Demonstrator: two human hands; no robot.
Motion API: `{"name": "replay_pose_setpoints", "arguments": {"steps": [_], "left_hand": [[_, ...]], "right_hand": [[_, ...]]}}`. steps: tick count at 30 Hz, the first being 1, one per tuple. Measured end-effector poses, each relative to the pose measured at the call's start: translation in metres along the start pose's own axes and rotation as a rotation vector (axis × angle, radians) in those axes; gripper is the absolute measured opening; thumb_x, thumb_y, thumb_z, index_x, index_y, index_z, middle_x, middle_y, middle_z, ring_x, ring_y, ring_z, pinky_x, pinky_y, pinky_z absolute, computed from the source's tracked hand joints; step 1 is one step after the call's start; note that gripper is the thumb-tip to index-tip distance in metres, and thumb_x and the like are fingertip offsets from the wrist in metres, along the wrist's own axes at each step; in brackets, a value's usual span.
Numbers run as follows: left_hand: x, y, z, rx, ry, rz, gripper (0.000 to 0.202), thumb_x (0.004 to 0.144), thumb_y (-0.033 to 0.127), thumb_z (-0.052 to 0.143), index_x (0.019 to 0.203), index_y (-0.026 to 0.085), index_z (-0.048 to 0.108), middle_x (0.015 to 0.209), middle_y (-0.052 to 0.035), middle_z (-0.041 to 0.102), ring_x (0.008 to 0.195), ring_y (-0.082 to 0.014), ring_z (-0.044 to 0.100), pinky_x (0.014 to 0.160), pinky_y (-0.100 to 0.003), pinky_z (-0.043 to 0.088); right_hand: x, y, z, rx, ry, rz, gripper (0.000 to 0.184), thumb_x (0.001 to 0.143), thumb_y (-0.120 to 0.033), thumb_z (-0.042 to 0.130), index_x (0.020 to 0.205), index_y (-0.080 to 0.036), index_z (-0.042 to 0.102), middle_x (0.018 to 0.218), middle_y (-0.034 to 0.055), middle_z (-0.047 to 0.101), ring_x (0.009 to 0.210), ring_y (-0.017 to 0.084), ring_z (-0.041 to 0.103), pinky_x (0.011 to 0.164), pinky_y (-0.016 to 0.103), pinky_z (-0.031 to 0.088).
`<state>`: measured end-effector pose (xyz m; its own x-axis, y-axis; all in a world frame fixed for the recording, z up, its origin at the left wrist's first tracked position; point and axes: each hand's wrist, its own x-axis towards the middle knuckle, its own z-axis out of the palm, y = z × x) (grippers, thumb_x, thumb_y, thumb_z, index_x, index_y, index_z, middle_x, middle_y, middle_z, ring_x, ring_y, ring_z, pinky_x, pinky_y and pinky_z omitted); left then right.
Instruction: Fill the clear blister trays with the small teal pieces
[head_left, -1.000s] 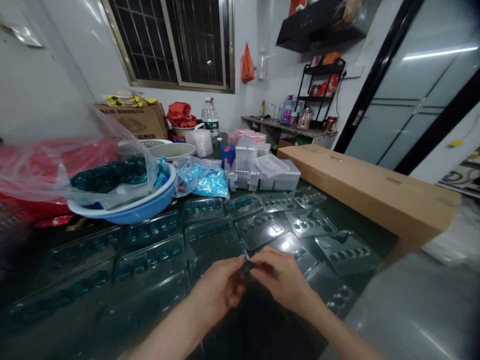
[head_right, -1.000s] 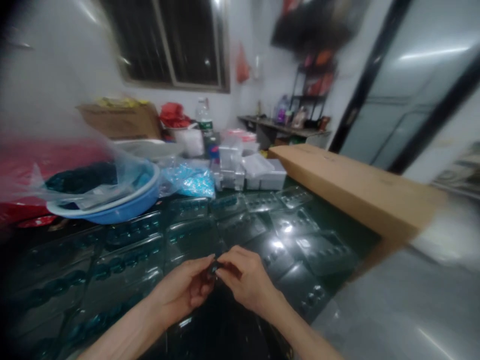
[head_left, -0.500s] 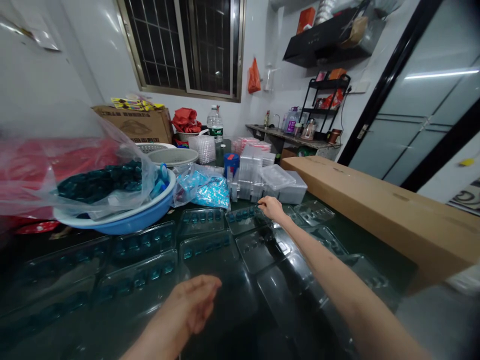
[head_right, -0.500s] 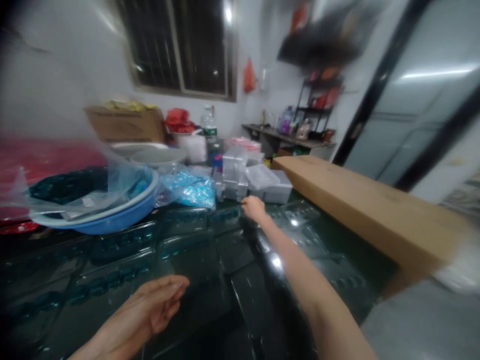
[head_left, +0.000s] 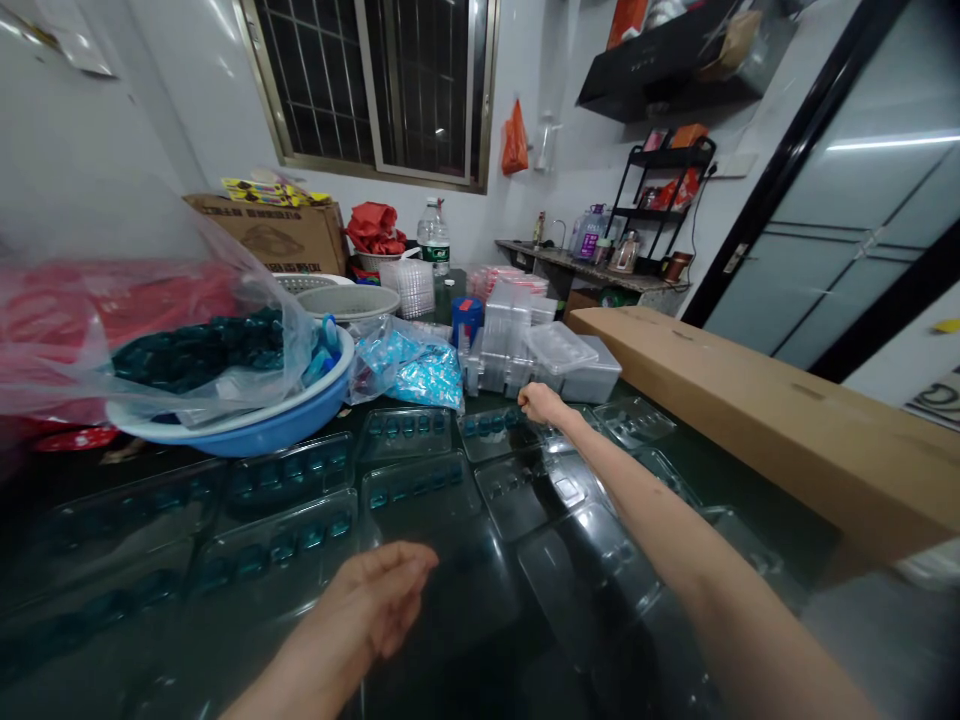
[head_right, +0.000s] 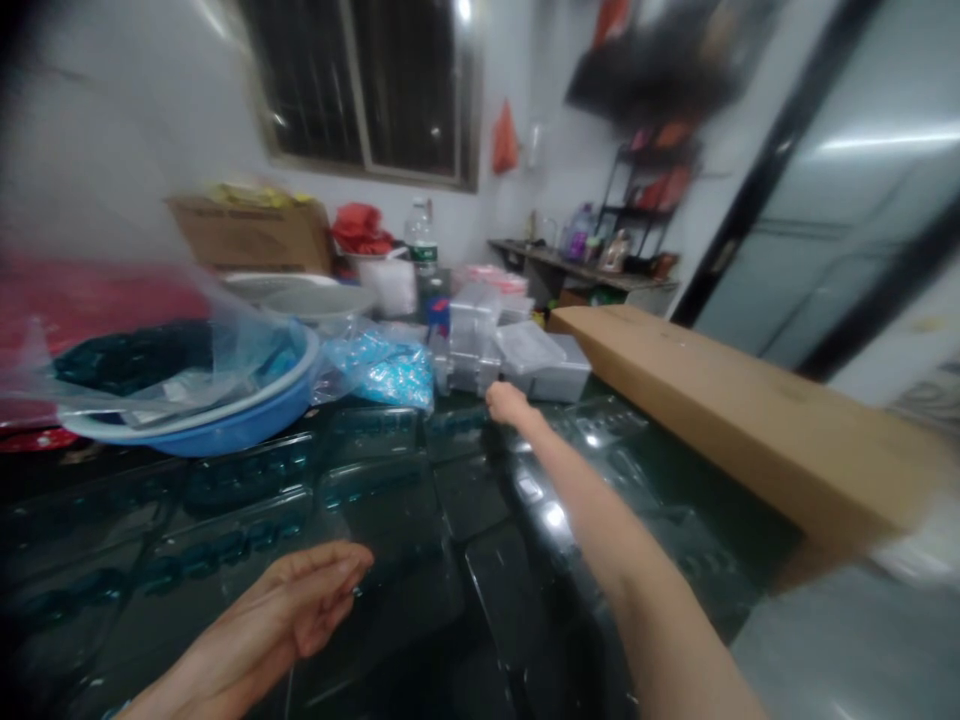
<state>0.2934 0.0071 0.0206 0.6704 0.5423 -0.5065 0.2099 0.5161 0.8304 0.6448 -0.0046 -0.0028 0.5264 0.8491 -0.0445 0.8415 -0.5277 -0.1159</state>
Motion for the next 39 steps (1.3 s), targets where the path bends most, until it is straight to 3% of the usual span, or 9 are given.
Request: {"name": "replay_pose_setpoints", "arguments": {"steps": [6, 16, 19, 24, 27, 29, 33, 36, 39], "left_hand": [[-0.002, 0.003, 0.001, 0.012, 0.003, 0.037, 0.017, 0.06, 0.026, 0.07, 0.072, 0.015, 0.065, 0.06, 0.0005, 0.057, 0.036, -0.0033, 0.039, 0.037, -0.019, 0.029], [0.002, -0.002, -0.001, 0.113, -0.043, 0.078, 0.016, 0.066, 0.028, 0.065, 0.076, 0.015, 0.064, 0.049, 0.0041, 0.048, 0.038, -0.0052, 0.038, 0.036, -0.018, 0.023], [-0.002, -0.002, 0.0, 0.219, -0.068, 0.164, 0.017, 0.069, 0.028, 0.061, 0.079, 0.014, 0.063, 0.048, 0.0043, 0.047, 0.038, -0.0057, 0.036, 0.037, -0.018, 0.023], [-0.026, -0.005, 0.002, 0.595, -0.158, 0.262, 0.02, 0.068, 0.026, 0.062, 0.085, 0.017, 0.067, 0.069, -0.0032, 0.062, 0.054, -0.0121, 0.049, 0.045, -0.021, 0.033], [-0.044, -0.017, 0.002, 0.845, -0.31, 0.383, 0.02, 0.068, 0.023, 0.061, 0.087, 0.021, 0.068, 0.08, -0.004, 0.063, 0.06, -0.015, 0.051, 0.053, -0.023, 0.034], [-0.051, -0.028, 0.002, 0.993, -0.352, 0.489, 0.024, 0.068, 0.02, 0.061, 0.091, 0.025, 0.067, 0.083, -0.0034, 0.061, 0.062, -0.0162, 0.051, 0.053, -0.024, 0.032], [-0.05, -0.046, 0.005, 1.172, -0.287, 0.621, 0.013, 0.067, 0.016, 0.06, 0.076, 0.024, 0.066, 0.076, -0.0037, 0.059, 0.064, -0.0181, 0.052, 0.054, -0.025, 0.029], [-0.048, -0.045, 0.005, 1.191, -0.256, 0.648, 0.007, 0.067, 0.016, 0.059, 0.063, 0.021, 0.062, 0.066, -0.002, 0.055, 0.058, -0.016, 0.049, 0.053, -0.025, 0.028], [-0.053, -0.032, 0.004, 1.098, -0.286, 0.575, 0.009, 0.072, 0.023, 0.055, 0.066, 0.02, 0.061, 0.061, 0.0003, 0.053, 0.054, -0.0135, 0.046, 0.05, -0.023, 0.029]], "right_hand": [[-0.007, 0.002, -0.001, -0.048, -0.019, -0.056, 0.027, 0.085, -0.028, 0.048, 0.108, -0.014, 0.051, 0.108, 0.0068, 0.053, 0.091, 0.019, 0.055, 0.076, 0.037, 0.047], [-0.029, -0.009, -0.003, -0.183, 0.063, -0.103, 0.027, 0.085, -0.028, 0.048, 0.108, -0.015, 0.051, 0.109, 0.0076, 0.053, 0.091, 0.018, 0.055, 0.077, 0.037, 0.047], [-0.04, -0.016, -0.002, -0.18, 0.078, -0.091, 0.028, 0.084, -0.028, 0.05, 0.108, -0.013, 0.051, 0.109, 0.0089, 0.052, 0.093, 0.019, 0.054, 0.078, 0.037, 0.046], [-0.06, -0.029, -0.02, -0.119, 0.155, -0.072, 0.03, 0.085, -0.02, 0.048, 0.113, -0.007, 0.046, 0.107, 0.0143, 0.053, 0.097, 0.024, 0.052, 0.081, 0.042, 0.041], [-0.092, -0.047, -0.035, -0.072, 0.26, -0.094, 0.037, 0.085, -0.013, 0.042, 0.121, -0.006, 0.038, 0.109, 0.0175, 0.05, 0.102, 0.026, 0.049, 0.083, 0.039, 0.038], [-0.129, -0.063, -0.038, -0.018, 0.315, -0.152, 0.035, 0.086, -0.016, 0.04, 0.121, -0.013, 0.039, 0.11, 0.0113, 0.051, 0.1, 0.022, 0.049, 0.083, 0.034, 0.038], [-0.217, -0.094, -0.021, 0.396, 0.385, -0.359, 0.026, 0.084, -0.016, 0.041, 0.107, -0.017, 0.053, 0.095, 0.0047, 0.058, 0.085, 0.016, 0.053, 0.075, 0.028, 0.041], [-0.273, -0.109, -0.004, 0.684, 0.38, -0.363, 0.024, 0.083, -0.017, 0.043, 0.103, -0.021, 0.055, 0.089, 0.0039, 0.057, 0.075, 0.014, 0.054, 0.067, 0.027, 0.043], [-0.304, -0.123, 0.007, 0.87, 0.327, -0.312, 0.025, 0.082, -0.017, 0.046, 0.104, -0.022, 0.055, 0.09, 0.0043, 0.056, 0.066, 0.012, 0.052, 0.057, 0.024, 0.043]]}}
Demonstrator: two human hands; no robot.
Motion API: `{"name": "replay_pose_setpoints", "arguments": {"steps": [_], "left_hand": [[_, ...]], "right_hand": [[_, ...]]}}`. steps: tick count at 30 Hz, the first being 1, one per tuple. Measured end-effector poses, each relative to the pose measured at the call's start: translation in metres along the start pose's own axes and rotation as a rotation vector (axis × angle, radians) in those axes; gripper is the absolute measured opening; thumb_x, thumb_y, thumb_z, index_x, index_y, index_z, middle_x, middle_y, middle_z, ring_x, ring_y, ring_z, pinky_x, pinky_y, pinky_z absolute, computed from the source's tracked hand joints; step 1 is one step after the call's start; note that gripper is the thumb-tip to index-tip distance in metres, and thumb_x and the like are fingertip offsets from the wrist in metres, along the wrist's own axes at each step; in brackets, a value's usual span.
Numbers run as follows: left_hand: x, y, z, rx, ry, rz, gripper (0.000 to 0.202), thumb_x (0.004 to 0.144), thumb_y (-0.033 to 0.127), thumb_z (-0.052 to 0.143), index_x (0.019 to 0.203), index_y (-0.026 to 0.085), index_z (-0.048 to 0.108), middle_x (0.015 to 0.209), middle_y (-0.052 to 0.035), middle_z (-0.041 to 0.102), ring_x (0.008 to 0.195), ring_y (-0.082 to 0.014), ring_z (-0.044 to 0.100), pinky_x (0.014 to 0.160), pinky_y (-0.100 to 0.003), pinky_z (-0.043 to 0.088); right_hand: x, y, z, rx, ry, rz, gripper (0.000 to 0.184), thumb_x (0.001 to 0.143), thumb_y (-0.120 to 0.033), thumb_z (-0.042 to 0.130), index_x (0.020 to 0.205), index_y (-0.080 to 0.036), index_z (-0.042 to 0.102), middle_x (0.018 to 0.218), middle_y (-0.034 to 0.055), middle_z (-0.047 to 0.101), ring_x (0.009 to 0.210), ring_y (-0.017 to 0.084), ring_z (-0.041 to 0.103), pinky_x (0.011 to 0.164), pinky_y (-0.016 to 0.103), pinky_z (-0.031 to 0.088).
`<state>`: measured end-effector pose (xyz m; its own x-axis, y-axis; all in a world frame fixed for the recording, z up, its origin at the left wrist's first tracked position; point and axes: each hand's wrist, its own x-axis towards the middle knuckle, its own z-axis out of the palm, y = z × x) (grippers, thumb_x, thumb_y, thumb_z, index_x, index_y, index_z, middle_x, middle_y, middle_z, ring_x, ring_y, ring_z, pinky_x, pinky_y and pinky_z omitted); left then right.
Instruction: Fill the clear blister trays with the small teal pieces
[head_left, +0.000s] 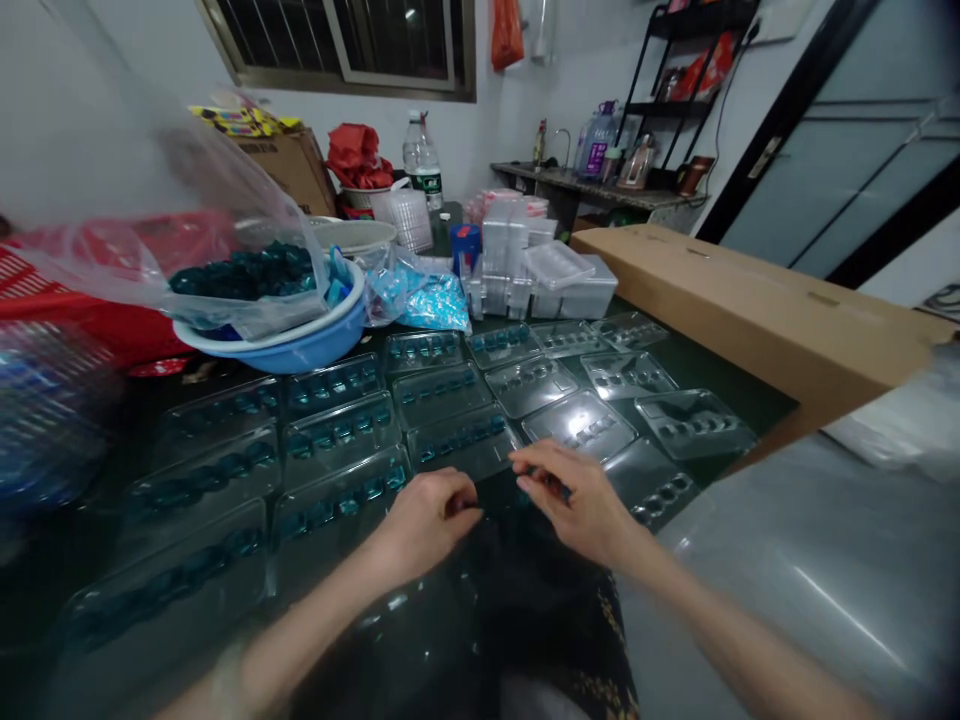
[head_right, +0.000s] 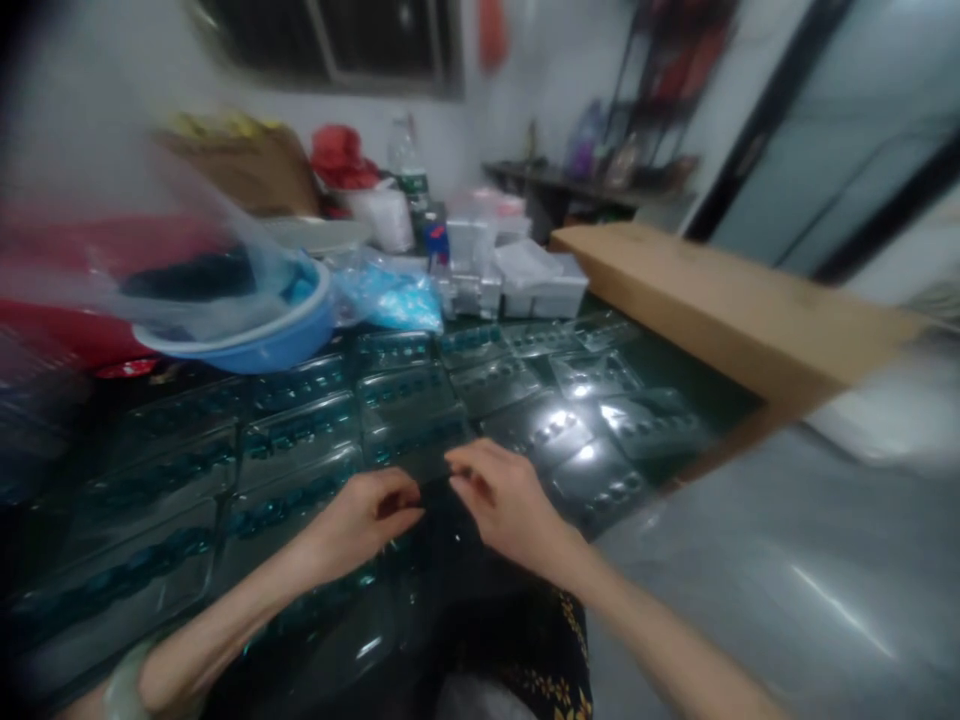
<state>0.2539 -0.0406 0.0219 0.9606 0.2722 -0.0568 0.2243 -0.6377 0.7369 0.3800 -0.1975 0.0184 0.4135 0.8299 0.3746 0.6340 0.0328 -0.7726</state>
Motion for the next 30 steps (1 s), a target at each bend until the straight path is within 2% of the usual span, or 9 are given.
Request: {"name": "replay_pose_setpoints", "arguments": {"steps": [3, 6, 10, 14, 17, 20, 24, 27, 30], "left_hand": [[-0.004, 0.012, -0.014, -0.219, -0.048, -0.076, 0.018, 0.076, 0.03, 0.051, 0.067, 0.017, 0.06, 0.056, 0.0019, 0.05, 0.051, -0.0109, 0.042, 0.048, -0.021, 0.029], [-0.006, 0.019, -0.021, -0.304, -0.043, -0.094, 0.02, 0.078, 0.03, 0.049, 0.067, 0.016, 0.059, 0.055, 0.0035, 0.047, 0.049, -0.0087, 0.038, 0.047, -0.02, 0.028], [-0.01, 0.014, -0.02, -0.134, 0.031, -0.056, 0.02, 0.079, 0.028, 0.045, 0.071, 0.016, 0.059, 0.062, 0.0019, 0.052, 0.055, -0.0108, 0.044, 0.051, -0.022, 0.032], [-0.013, 0.005, -0.009, 0.108, -0.034, -0.002, 0.019, 0.079, 0.025, 0.044, 0.076, 0.019, 0.061, 0.074, -0.0011, 0.057, 0.062, -0.0134, 0.05, 0.057, -0.024, 0.035], [-0.011, 0.008, 0.007, 0.269, -0.075, 0.012, 0.014, 0.075, 0.027, 0.05, 0.074, 0.02, 0.062, 0.072, -0.0021, 0.058, 0.065, -0.0161, 0.052, 0.057, -0.026, 0.035], [-0.004, 0.013, 0.02, 0.334, -0.091, 0.012, 0.01, 0.07, 0.024, 0.053, 0.066, 0.018, 0.06, 0.069, -0.0035, 0.059, 0.066, -0.0188, 0.053, 0.057, -0.028, 0.033], [0.0, 0.011, 0.013, 0.312, -0.096, -0.001, 0.008, 0.068, 0.02, 0.052, 0.063, 0.018, 0.059, 0.063, -0.0019, 0.057, 0.061, -0.0171, 0.051, 0.054, -0.027, 0.031], [-0.004, 0.005, -0.006, 0.143, -0.133, -0.059, 0.015, 0.074, 0.023, 0.048, 0.065, 0.017, 0.059, 0.058, 0.0004, 0.054, 0.055, -0.0131, 0.048, 0.049, -0.023, 0.031], [-0.011, 0.0, -0.022, -0.33, -0.141, -0.182, 0.018, 0.077, 0.029, 0.049, 0.07, 0.017, 0.06, 0.056, 0.002, 0.051, 0.049, -0.0092, 0.043, 0.044, -0.02, 0.03]], "right_hand": [[-0.01, -0.01, 0.017, 0.082, -0.038, 0.044, 0.03, 0.079, -0.018, 0.052, 0.109, -0.022, 0.052, 0.095, 0.0038, 0.055, 0.062, 0.01, 0.051, 0.056, 0.023, 0.043], [-0.008, -0.014, 0.033, 0.072, -0.066, 0.028, 0.023, 0.079, -0.017, 0.053, 0.101, -0.021, 0.056, 0.09, 0.0026, 0.055, 0.069, 0.012, 0.053, 0.062, 0.023, 0.044], [-0.007, -0.006, 0.036, -0.048, 0.017, -0.005, 0.022, 0.081, -0.013, 0.047, 0.099, -0.02, 0.057, 0.092, 0.0044, 0.055, 0.081, 0.015, 0.054, 0.073, 0.027, 0.043], [-0.015, 0.007, 0.023, -0.087, 0.087, 0.057, 0.02, 0.082, -0.014, 0.046, 0.098, -0.02, 0.056, 0.092, 0.0042, 0.056, 0.081, 0.015, 0.054, 0.074, 0.028, 0.042], [-0.025, 0.012, 0.021, -0.089, 0.067, 0.102, 0.019, 0.082, -0.014, 0.046, 0.096, -0.021, 0.056, 0.088, 0.0033, 0.056, 0.079, 0.015, 0.054, 0.071, 0.026, 0.042], [-0.033, 0.012, 0.027, -0.115, 0.002, 0.113, 0.019, 0.082, -0.013, 0.045, 0.096, -0.021, 0.056, 0.088, 0.0031, 0.055, 0.078, 0.014, 0.054, 0.07, 0.025, 0.042], [-0.038, 0.011, 0.034, -0.192, -0.049, 0.123, 0.023, 0.082, -0.012, 0.046, 0.101, -0.02, 0.054, 0.091, 0.0033, 0.055, 0.078, 0.014, 0.054, 0.071, 0.025, 0.042], [-0.039, 0.012, 0.036, -0.24, -0.061, 0.125, 0.023, 0.082, -0.013, 0.046, 0.101, -0.021, 0.054, 0.09, 0.0033, 0.055, 0.078, 0.015, 0.054, 0.07, 0.026, 0.042], [-0.038, 0.01, 0.036, -0.271, -0.082, 0.125, 0.02, 0.082, -0.014, 0.045, 0.097, -0.021, 0.056, 0.086, 0.0033, 0.055, 0.077, 0.016, 0.053, 0.068, 0.027, 0.041]]}}
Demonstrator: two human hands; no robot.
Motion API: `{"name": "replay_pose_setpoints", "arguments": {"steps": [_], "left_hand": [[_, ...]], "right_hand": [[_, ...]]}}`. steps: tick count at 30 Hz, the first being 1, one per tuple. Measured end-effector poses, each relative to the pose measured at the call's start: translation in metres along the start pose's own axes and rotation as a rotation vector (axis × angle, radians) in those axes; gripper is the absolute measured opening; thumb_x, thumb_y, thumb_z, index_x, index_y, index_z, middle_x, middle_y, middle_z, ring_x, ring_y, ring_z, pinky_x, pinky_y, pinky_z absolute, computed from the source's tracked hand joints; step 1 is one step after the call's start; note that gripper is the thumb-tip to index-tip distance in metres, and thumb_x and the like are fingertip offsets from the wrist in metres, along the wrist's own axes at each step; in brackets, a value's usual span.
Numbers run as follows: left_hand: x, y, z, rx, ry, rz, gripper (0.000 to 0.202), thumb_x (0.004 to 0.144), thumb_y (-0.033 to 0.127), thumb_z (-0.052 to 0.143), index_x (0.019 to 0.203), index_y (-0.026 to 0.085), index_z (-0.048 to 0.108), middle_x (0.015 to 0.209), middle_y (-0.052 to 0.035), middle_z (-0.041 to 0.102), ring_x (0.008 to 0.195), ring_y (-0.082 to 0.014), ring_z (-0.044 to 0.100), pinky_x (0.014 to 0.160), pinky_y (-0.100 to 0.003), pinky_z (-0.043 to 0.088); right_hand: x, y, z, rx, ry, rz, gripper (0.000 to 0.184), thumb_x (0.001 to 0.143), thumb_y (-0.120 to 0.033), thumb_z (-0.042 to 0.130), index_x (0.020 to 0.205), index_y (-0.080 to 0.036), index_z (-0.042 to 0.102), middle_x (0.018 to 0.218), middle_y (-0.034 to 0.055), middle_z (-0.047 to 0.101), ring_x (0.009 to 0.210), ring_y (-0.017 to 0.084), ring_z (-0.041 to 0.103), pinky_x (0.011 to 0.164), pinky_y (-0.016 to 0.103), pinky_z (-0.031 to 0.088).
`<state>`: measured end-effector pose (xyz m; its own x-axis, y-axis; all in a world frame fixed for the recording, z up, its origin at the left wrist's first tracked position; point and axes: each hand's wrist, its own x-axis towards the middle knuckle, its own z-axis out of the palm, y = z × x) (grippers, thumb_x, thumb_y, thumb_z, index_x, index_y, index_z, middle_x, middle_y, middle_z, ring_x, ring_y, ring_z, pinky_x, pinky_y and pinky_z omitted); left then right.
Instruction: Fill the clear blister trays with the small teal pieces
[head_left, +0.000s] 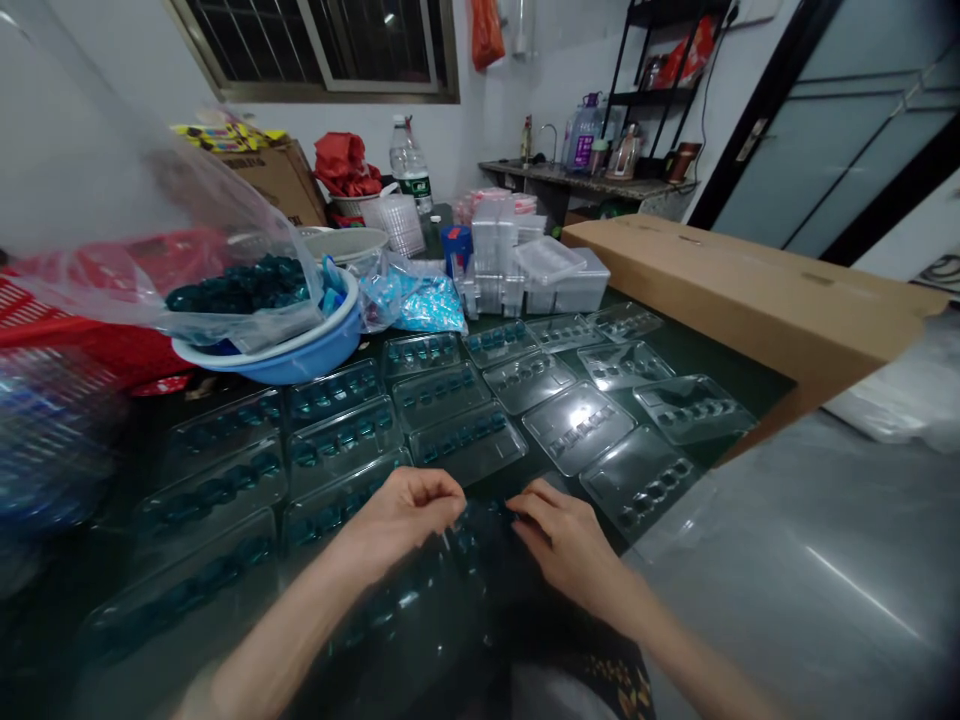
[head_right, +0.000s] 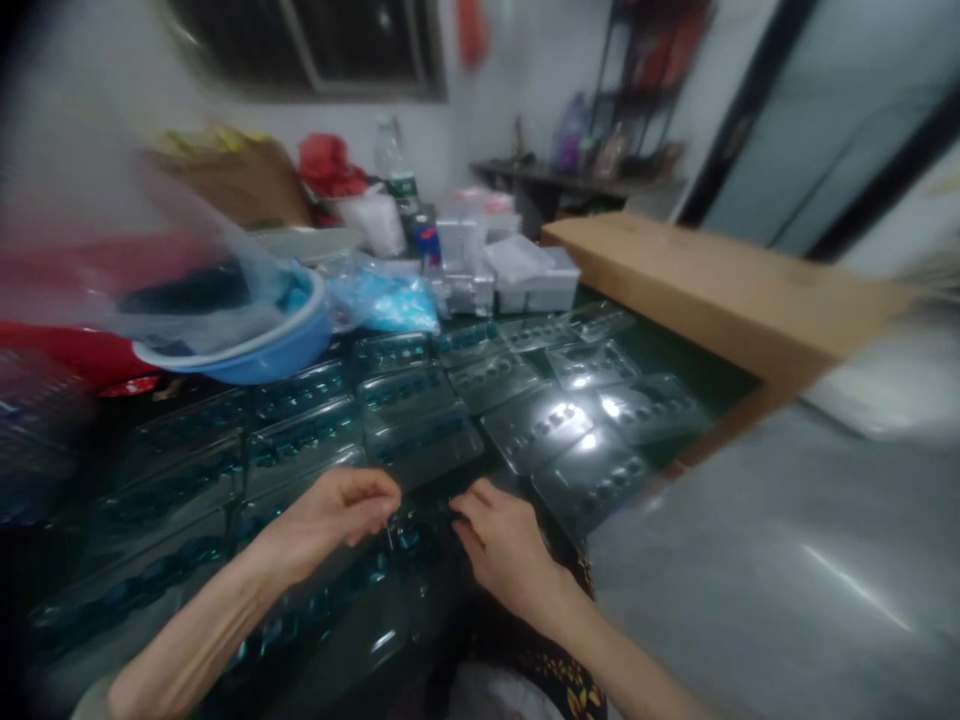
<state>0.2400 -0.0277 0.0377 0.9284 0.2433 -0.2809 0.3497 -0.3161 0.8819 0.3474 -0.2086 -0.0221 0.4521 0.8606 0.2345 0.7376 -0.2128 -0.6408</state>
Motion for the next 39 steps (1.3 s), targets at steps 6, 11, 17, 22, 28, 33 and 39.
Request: {"name": "replay_pose_setpoints", "arguments": {"steps": [6, 11, 17, 22, 28, 33, 39], "left_hand": [[-0.007, 0.002, 0.006, -0.448, 0.006, -0.045, 0.018, 0.075, 0.032, 0.058, 0.08, 0.016, 0.062, 0.055, 0.0014, 0.053, 0.044, -0.0055, 0.041, 0.041, -0.017, 0.028], [-0.008, 0.011, 0.016, -0.384, 0.042, 0.068, 0.016, 0.075, 0.03, 0.058, 0.082, 0.016, 0.062, 0.063, 0.0003, 0.055, 0.049, -0.0067, 0.041, 0.044, -0.018, 0.032], [-0.015, 0.015, 0.023, -0.149, 0.188, 0.174, 0.009, 0.077, 0.024, 0.055, 0.082, 0.019, 0.059, 0.073, 0.0007, 0.055, 0.059, -0.0092, 0.046, 0.052, -0.02, 0.036], [-0.021, 0.02, 0.035, -0.027, 0.37, 0.29, 0.006, 0.078, 0.021, 0.052, 0.076, 0.019, 0.057, 0.086, -0.0012, 0.056, 0.08, -0.0144, 0.052, 0.068, -0.022, 0.04], [-0.027, 0.027, 0.038, -0.14, 0.266, 0.097, 0.012, 0.078, 0.029, 0.05, 0.073, 0.019, 0.055, 0.086, -0.0031, 0.06, 0.063, -0.0131, 0.053, 0.06, -0.024, 0.043], [-0.024, 0.022, 0.034, -0.219, 0.33, 0.027, 0.013, 0.065, 0.023, 0.065, 0.061, 0.017, 0.054, 0.067, -0.0008, 0.06, 0.065, -0.0143, 0.054, 0.059, -0.022, 0.041], [-0.023, 0.022, 0.031, -0.538, 0.168, -0.119, 0.019, 0.06, 0.024, 0.07, 0.066, 0.016, 0.053, 0.054, 0.006, 0.046, 0.043, -0.0048, 0.036, 0.037, -0.016, 0.022]], "right_hand": [[0.003, -0.031, -0.009, 0.216, 0.2, 0.021, 0.027, 0.084, -0.02, 0.043, 0.11, -0.02, 0.052, 0.089, 0.0051, 0.055, 0.076, 0.015, 0.053, 0.069, 0.028, 0.041], [0.01, -0.054, -0.011, 0.645, 0.188, 0.141, 0.014, 0.081, -0.023, 0.05, 0.09, -0.018, 0.06, 0.074, 0.0008, 0.059, 0.065, 0.011, 0.054, 0.06, 0.022, 0.043], [0.014, -0.052, -0.006, 0.982, 0.212, 0.384, 0.012, 0.074, -0.026, 0.06, 0.075, -0.014, 0.061, 0.054, -0.0037, 0.053, 0.046, 0.007, 0.046, 0.043, 0.017, 0.037], [0.016, -0.053, -0.004, 0.885, 0.253, 0.426, 0.016, 0.072, -0.025, 0.06, 0.062, -0.013, 0.059, 0.048, -0.0039, 0.051, 0.041, 0.006, 0.044, 0.039, 0.016, 0.032], [0.014, -0.051, -0.004, 0.647, 0.242, 0.306, 0.02, 0.076, -0.023, 0.054, 0.058, -0.015, 0.054, 0.052, -0.0032, 0.05, 0.049, 0.008, 0.044, 0.046, 0.018, 0.033], [0.009, -0.051, -0.003, 0.49, 0.185, 0.209, 0.019, 0.078, -0.019, 0.05, 0.059, -0.016, 0.051, 0.054, -0.0035, 0.048, 0.052, 0.009, 0.043, 0.048, 0.02, 0.03], [0.014, -0.053, -0.007, 0.633, 0.114, 0.191, 0.015, 0.076, -0.015, 0.05, 0.061, -0.016, 0.051, 0.054, -0.0047, 0.043, 0.051, 0.007, 0.039, 0.046, 0.018, 0.028]]}}
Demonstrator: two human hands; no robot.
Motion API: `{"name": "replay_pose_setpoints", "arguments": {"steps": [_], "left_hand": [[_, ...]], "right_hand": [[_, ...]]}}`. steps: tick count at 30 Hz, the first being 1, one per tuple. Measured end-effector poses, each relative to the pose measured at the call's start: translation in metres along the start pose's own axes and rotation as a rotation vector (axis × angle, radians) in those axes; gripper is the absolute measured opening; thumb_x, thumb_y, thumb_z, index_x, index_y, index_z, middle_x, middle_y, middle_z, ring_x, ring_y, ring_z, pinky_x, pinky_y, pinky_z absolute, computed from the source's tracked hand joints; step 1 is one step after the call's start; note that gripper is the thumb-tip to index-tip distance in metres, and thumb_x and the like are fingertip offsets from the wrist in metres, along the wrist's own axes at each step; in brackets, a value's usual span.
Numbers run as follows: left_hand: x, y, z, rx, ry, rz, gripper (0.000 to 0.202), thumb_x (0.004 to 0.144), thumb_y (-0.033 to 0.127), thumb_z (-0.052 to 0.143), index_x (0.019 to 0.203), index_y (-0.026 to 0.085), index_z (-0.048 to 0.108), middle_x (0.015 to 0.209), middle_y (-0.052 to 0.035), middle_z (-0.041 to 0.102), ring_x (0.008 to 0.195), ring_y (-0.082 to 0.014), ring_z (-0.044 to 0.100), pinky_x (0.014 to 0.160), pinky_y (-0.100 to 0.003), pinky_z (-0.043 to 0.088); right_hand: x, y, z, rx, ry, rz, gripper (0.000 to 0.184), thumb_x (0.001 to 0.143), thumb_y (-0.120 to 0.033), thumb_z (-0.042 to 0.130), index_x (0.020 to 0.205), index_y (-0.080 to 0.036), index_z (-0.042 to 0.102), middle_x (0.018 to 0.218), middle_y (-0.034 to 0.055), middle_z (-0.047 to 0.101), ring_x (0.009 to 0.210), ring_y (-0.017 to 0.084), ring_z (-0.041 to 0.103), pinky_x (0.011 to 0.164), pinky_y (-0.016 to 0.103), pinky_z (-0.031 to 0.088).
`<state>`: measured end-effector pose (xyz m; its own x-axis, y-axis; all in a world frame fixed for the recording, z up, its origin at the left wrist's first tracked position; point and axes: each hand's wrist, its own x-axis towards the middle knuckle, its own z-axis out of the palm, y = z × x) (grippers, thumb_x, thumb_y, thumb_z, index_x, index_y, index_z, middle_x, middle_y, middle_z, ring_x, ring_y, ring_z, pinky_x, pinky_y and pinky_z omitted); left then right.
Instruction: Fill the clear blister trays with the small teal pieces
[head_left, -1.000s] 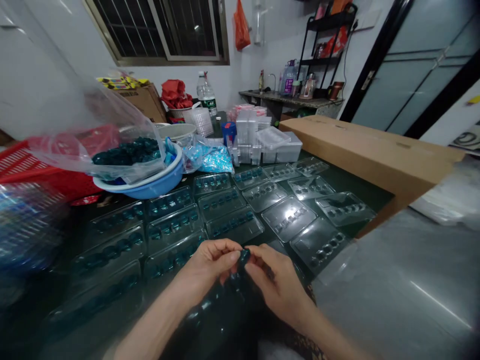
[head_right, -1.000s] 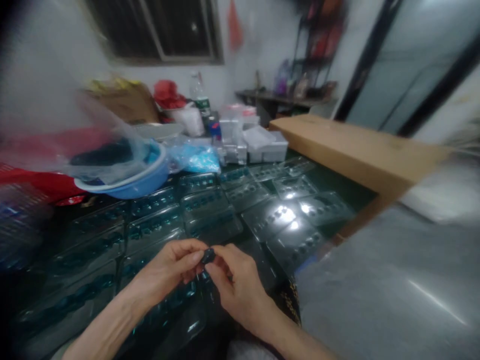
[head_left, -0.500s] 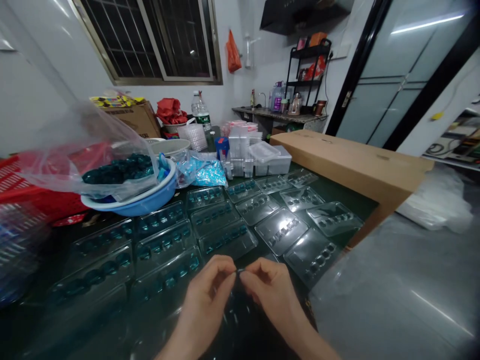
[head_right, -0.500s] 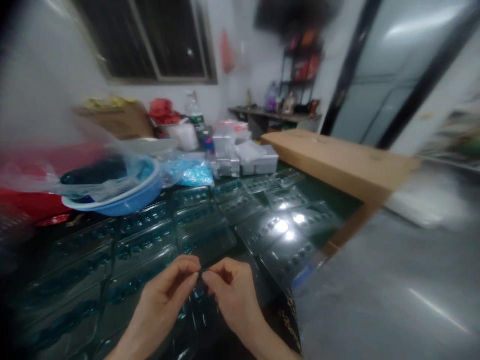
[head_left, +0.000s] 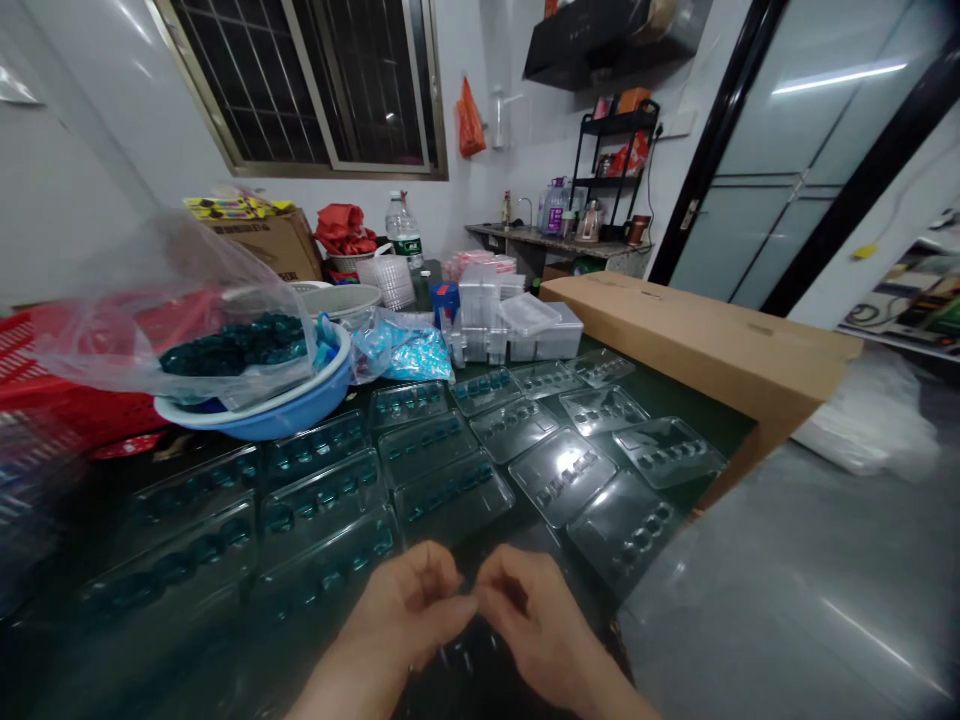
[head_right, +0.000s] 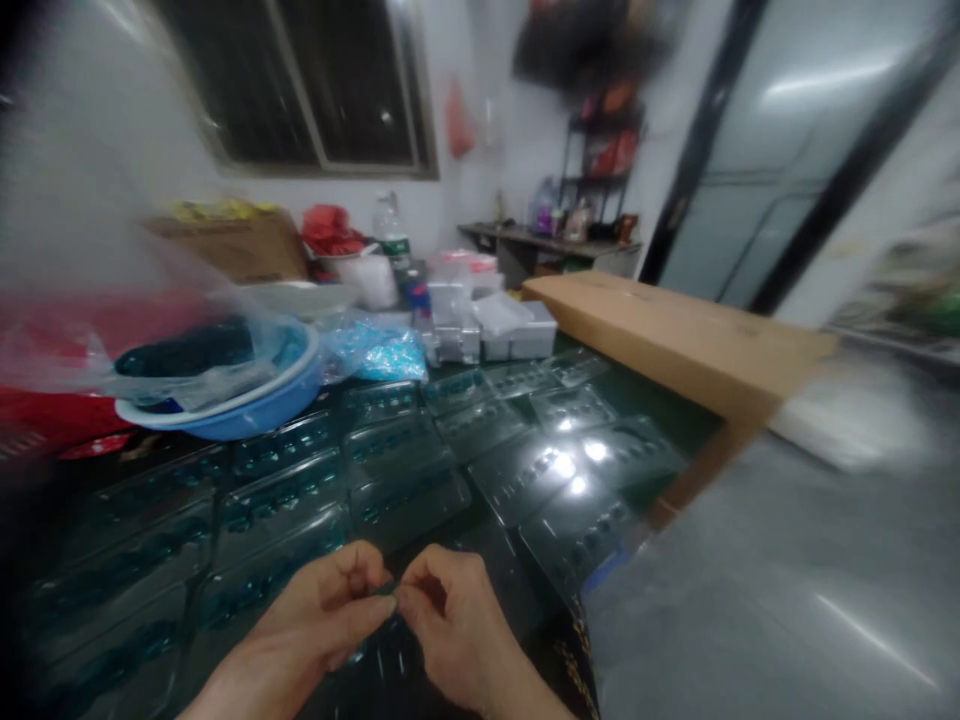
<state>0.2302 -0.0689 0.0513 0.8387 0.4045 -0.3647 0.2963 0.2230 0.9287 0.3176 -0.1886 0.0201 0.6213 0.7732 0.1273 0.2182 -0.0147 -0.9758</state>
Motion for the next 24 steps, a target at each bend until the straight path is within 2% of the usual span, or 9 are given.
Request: {"name": "replay_pose_setpoints", "arguments": {"steps": [1, 3, 5, 7, 9, 12, 16, 21, 24], "left_hand": [[0.001, 0.0, 0.0, -0.024, -0.031, -0.027, 0.021, 0.06, 0.027, 0.07, 0.066, 0.016, 0.053, 0.052, 0.0068, 0.043, 0.04, -0.0038, 0.031, 0.035, -0.016, 0.017], [0.003, 0.0, -0.001, -0.071, -0.047, -0.041, 0.022, 0.06, 0.028, 0.071, 0.066, 0.016, 0.053, 0.051, 0.007, 0.042, 0.04, -0.0031, 0.029, 0.035, -0.016, 0.017], [0.009, -0.001, -0.001, -0.162, -0.03, -0.061, 0.02, 0.061, 0.026, 0.071, 0.067, 0.015, 0.055, 0.052, 0.006, 0.045, 0.042, -0.0032, 0.034, 0.038, -0.016, 0.022], [0.017, -0.003, -0.002, -0.298, -0.013, -0.098, 0.018, 0.061, 0.023, 0.071, 0.067, 0.015, 0.056, 0.053, 0.0049, 0.048, 0.044, -0.004, 0.041, 0.04, -0.016, 0.026], [0.025, -0.005, -0.001, -0.412, 0.006, -0.137, 0.018, 0.061, 0.024, 0.071, 0.067, 0.015, 0.057, 0.053, 0.0041, 0.05, 0.045, -0.0049, 0.045, 0.039, -0.015, 0.025], [0.034, -0.007, 0.002, -0.437, 0.028, -0.14, 0.019, 0.063, 0.027, 0.071, 0.069, 0.013, 0.059, 0.057, 0.0019, 0.054, 0.043, -0.0044, 0.044, 0.035, -0.015, 0.021], [0.039, -0.004, 0.009, -0.427, -0.004, -0.102, 0.018, 0.067, 0.029, 0.067, 0.067, 0.012, 0.06, 0.06, 0.0006, 0.057, 0.044, -0.0041, 0.045, 0.039, -0.016, 0.027], [0.047, -0.001, 0.011, -0.486, 0.0, -0.116, 0.015, 0.064, 0.026, 0.069, 0.066, 0.013, 0.061, 0.058, 0.0014, 0.056, 0.046, -0.0064, 0.046, 0.041, -0.018, 0.03], [0.055, 0.0, 0.007, -0.489, -0.046, -0.104, 0.013, 0.065, 0.023, 0.068, 0.072, 0.013, 0.062, 0.064, -0.001, 0.058, 0.051, -0.0084, 0.05, 0.042, -0.019, 0.033]], "right_hand": [[0.002, 0.001, 0.0, 0.04, -0.021, 0.015, 0.014, 0.075, -0.016, 0.051, 0.061, -0.015, 0.051, 0.054, -0.0049, 0.042, 0.051, 0.007, 0.038, 0.046, 0.018, 0.027], [0.005, 0.005, -0.001, 0.167, -0.075, 0.077, 0.014, 0.075, -0.02, 0.054, 0.063, -0.015, 0.051, 0.052, -0.0058, 0.04, 0.048, 0.006, 0.035, 0.044, 0.018, 0.026], [0.007, 0.009, -0.001, 0.298, -0.128, 0.152, 0.017, 0.078, -0.026, 0.052, 0.065, -0.015, 0.051, 0.048, -0.0071, 0.037, 0.043, 0.005, 0.031, 0.04, 0.017, 0.025], [0.009, 0.009, -0.003, 0.313, -0.11, 0.167, 0.019, 0.081, -0.029, 0.048, 0.069, -0.014, 0.053, 0.049, -0.0064, 0.039, 0.041, 0.005, 0.032, 0.039, 0.017, 0.026], [0.01, 0.007, -0.007, 0.193, -0.004, 0.068, 0.014, 0.08, -0.026, 0.049, 0.083, -0.015, 0.057, 0.061, -0.0022, 0.049, 0.049, 0.007, 0.042, 0.045, 0.018, 0.034], [0.013, 0.003, -0.012, -0.036, 0.086, -0.144, 0.028, 0.075, -0.02, 0.055, 0.103, -0.021, 0.054, 0.082, 0.0012, 0.054, 0.063, 0.01, 0.05, 0.057, 0.021, 0.042], [0.021, 0.004, -0.016, -0.226, 0.039, -0.246, 0.015, 0.077, -0.021, 0.054, 0.091, -0.022, 0.059, 0.072, -0.0007, 0.054, 0.063, 0.011, 0.052, 0.06, 0.023, 0.043], [0.027, 0.007, -0.018, -0.309, 0.042, -0.278, 0.013, 0.078, -0.018, 0.053, 0.089, -0.019, 0.059, 0.072, 0.0003, 0.057, 0.062, 0.011, 0.053, 0.061, 0.023, 0.043], [0.038, 0.009, -0.03, -0.378, 0.016, -0.269, 0.01, 0.078, -0.019, 0.054, 0.085, -0.019, 0.06, 0.071, 0.0003, 0.059, 0.063, 0.012, 0.054, 0.06, 0.023, 0.043]]}}
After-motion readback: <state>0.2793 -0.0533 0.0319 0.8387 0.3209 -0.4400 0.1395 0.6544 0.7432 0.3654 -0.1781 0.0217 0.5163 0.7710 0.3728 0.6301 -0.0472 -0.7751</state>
